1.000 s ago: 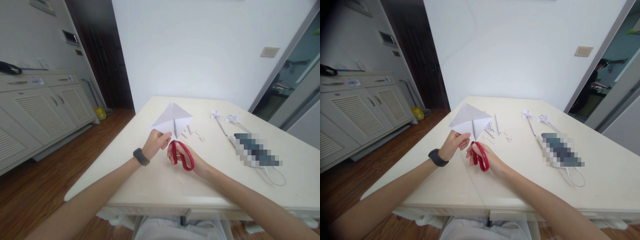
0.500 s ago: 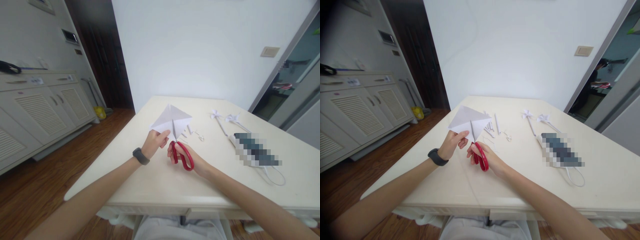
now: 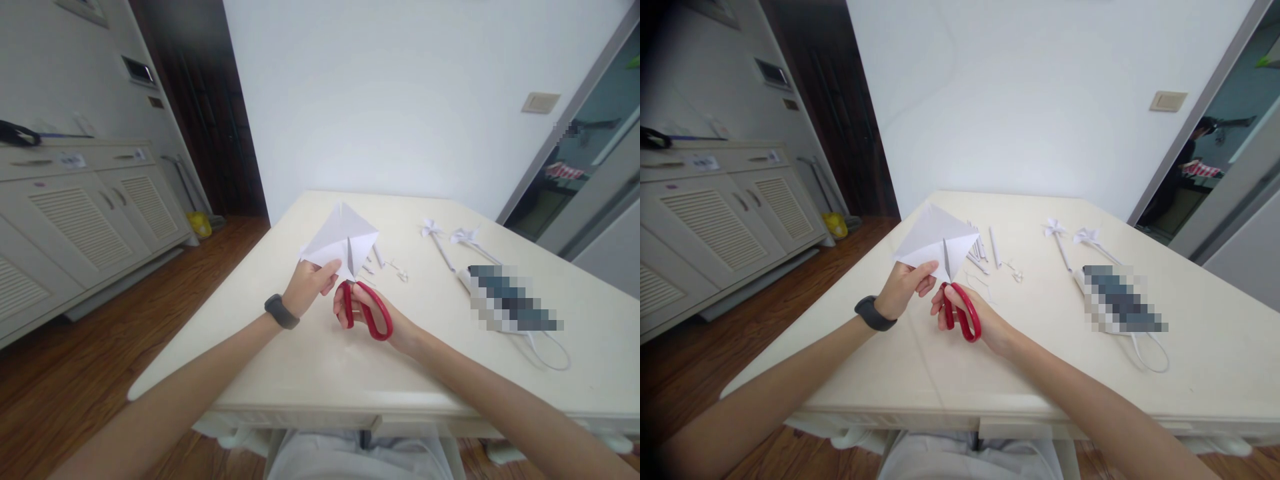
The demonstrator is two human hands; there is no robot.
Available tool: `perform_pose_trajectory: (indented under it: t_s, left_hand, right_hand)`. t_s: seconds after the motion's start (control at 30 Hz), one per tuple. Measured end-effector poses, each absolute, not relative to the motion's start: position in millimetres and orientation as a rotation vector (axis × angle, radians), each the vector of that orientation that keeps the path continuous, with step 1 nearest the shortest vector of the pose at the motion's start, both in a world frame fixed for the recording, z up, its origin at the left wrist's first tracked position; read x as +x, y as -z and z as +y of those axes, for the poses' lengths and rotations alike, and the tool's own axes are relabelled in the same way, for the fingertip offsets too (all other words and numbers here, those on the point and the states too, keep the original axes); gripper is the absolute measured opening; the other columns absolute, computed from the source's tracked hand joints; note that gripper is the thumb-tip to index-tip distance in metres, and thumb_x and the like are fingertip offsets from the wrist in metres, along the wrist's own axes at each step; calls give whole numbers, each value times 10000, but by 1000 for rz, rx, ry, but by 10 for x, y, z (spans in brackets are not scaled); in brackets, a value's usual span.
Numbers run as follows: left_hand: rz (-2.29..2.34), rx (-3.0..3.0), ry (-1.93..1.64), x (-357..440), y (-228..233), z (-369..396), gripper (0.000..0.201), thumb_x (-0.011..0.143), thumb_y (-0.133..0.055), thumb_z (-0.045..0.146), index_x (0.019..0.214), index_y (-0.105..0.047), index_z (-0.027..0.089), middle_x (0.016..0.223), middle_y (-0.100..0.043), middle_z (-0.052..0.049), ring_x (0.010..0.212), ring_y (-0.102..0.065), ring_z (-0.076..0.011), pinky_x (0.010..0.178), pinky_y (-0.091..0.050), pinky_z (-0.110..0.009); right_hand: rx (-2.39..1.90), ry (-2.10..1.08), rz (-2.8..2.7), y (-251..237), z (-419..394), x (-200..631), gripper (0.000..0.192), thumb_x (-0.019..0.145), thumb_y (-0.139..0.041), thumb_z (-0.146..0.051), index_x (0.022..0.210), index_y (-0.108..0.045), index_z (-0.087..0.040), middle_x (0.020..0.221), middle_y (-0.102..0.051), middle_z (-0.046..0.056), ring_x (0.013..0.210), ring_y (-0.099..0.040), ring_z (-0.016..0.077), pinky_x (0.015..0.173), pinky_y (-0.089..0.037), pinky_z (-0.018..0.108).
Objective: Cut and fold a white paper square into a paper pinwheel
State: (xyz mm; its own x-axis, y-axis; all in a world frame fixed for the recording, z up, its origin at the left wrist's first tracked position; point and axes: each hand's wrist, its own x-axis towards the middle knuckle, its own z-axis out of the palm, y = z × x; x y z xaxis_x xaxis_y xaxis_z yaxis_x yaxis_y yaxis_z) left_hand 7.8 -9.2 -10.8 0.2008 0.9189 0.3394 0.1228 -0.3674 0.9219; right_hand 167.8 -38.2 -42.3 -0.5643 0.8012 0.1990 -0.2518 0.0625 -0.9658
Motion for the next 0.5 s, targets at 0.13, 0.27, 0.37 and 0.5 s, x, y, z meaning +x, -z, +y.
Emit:
perform_pose_trajectory:
  t_s: [0.13, 0.27, 0.37, 0.5]
  left_hand:
    - [1002, 1699, -1256, 75, 107, -84, 395, 825, -479, 313, 478, -338, 186, 387, -325, 68, 379, -348, -68, 440, -291, -241]
    - [993, 1713, -1251, 71, 111, -79, 415, 834, -473, 310, 465, -330, 184, 386, -324, 65, 379, -343, -64, 438, -286, -240]
    - [981, 1707, -1250, 68, 119, -76, 424, 840, -471, 307, 461, -326, 182, 388, -319, 65, 383, -345, -63, 440, -283, -241]
    - [979, 1694, -1251, 67, 127, -74, 427, 839, -476, 309, 460, -328, 181, 385, -317, 66, 383, -342, -62, 439, -278, -242]
  right_hand:
    - [-572, -1659, -1500, 480, -351, 1691, 456, 888, -347, -546, 876, -597, -165, 694, -589, 34, 617, -513, 131, 606, -375, 270]
    - [-542, -1660, -1501, 511, -332, 1687, 440, 895, -353, -528, 883, -594, -160, 693, -593, 36, 621, -520, 131, 603, -374, 269]
    - [-524, -1657, -1505, 491, -336, 1681, 423, 903, -354, -509, 886, -593, -160, 693, -594, 35, 615, -519, 130, 594, -366, 267]
    - [-532, -1660, -1525, 420, -365, 1683, 380, 921, -357, -460, 885, -592, -163, 687, -590, 29, 605, -510, 123, 583, -351, 261]
